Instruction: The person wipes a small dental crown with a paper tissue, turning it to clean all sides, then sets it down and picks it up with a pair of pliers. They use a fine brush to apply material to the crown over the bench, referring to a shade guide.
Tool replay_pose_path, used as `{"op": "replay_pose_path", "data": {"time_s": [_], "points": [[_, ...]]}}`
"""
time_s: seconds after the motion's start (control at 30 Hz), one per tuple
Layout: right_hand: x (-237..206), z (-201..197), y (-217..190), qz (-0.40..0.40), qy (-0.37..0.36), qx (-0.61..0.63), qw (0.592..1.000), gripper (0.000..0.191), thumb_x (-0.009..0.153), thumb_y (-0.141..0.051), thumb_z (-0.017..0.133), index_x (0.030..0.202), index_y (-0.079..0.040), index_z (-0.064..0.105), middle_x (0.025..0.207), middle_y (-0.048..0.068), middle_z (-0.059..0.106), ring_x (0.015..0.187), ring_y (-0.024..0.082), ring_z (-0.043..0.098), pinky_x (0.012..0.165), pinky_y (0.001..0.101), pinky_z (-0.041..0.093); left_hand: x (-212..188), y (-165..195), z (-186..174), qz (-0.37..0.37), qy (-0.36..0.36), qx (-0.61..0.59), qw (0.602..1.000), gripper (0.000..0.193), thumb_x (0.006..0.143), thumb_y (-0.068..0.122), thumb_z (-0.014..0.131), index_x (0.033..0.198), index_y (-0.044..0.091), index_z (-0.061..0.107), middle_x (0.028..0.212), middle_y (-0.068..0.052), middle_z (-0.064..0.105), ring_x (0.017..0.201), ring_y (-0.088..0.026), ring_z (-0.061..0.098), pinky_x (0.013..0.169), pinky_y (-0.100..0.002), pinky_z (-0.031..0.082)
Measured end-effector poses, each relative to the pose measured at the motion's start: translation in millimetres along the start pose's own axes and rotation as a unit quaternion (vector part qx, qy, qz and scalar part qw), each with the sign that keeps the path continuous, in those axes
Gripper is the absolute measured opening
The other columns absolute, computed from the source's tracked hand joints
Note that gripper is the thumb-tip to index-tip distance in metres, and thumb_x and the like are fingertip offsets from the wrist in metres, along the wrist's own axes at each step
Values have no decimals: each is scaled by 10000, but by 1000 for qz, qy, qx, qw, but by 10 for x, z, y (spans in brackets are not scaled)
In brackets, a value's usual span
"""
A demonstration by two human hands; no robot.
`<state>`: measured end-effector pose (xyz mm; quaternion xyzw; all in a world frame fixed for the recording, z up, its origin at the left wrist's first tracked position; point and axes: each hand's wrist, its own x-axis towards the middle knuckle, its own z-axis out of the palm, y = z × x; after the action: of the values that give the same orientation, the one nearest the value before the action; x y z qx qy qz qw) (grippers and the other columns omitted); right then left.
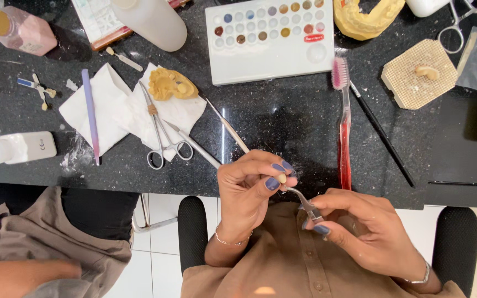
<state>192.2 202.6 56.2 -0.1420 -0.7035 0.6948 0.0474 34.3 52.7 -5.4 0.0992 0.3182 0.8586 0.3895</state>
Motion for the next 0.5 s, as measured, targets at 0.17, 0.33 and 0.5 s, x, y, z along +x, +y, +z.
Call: {"op": "replay_pose_path", "data": {"time_s": [0.17, 0.33, 0.5], "points": [[31, 44, -67, -25, 29, -135, 990, 287, 852, -68, 755, 1126, -25, 682, 868, 41, 755, 781, 157, 691, 667, 264, 549, 7, -2, 14, 11, -6, -3, 1000, 133, 977, 40, 785, 1063, -55, 752, 1099, -186, 681, 982, -272, 736, 915, -436, 668], [50, 58, -82, -29, 37, -147, 988, 275, 857, -87, 752, 1117, -28, 686, 850, 37, 745, 753, 150, 673, 638, 264, 532, 4, 9, 20, -5, -6, -6, 1000, 156, 965, 53, 789, 1065, -60, 747, 1099, -189, 680, 941, -289, 753, 854, -399, 665], [58, 56, -78, -37, 42, -152, 987, 262, 863, -89, 751, 1109, -26, 689, 828, 32, 726, 721, 144, 661, 625, 269, 518, 3, 27, 2, -10, -3, -5, 1000, 162, 969, 59, 788, 1061, -67, 746, 1089, -196, 686, 957, -292, 760, 833, -361, 664]]}}
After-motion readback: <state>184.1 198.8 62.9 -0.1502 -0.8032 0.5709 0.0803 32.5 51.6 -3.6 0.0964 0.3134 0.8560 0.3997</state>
